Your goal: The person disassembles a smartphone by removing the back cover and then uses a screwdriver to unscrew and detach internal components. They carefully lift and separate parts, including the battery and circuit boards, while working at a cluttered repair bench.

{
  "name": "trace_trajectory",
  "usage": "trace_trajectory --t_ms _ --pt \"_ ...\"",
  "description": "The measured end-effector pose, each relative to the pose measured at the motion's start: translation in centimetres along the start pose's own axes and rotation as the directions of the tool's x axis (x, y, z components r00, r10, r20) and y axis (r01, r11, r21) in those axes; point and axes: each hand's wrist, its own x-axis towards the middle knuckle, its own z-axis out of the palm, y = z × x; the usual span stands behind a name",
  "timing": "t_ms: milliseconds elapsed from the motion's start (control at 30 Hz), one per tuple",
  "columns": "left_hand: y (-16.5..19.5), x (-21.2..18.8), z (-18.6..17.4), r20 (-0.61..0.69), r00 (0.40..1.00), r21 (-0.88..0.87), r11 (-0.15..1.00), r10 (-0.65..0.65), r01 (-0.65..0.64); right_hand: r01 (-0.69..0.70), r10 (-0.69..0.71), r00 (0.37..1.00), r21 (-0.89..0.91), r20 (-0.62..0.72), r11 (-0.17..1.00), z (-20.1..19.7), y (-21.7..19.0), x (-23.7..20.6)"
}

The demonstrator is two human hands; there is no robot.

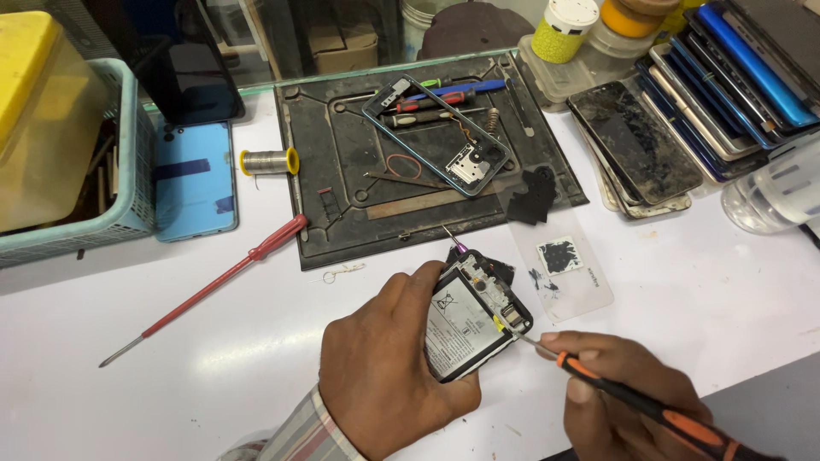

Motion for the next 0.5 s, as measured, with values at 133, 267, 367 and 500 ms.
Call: trace_trajectory --t_ms 133,267,367,500 --pt "-0.1 0.0 0.0 0.018 1.000 -0.004 1.000 -0.007 0.007 0.014 -0.006 0.998 -0.120 0.069 0.993 -0.7 0.1 0.1" --pt "-0.1 -0.1 0.0 0.005 1.000 -0.016 1.000 0.003 -0.003 -0.030 0.026 0.998 -0.069 -0.056 0.997 0.3 -0.3 -0.6" --pt "-0.1 -0.1 0.0 0.010 1.000 -0.005 1.000 -0.005 0.005 -0.024 0.020 0.998 -0.073 -0.054 0.997 0.5 -0.6 -0.5" --pt "0.0 -0.1 -0.1 0.016 1.000 0.003 1.000 -0.003 0.003 0.028 -0.033 0.998 -0.106 -0.053 0.994 0.8 -0.7 -0.3"
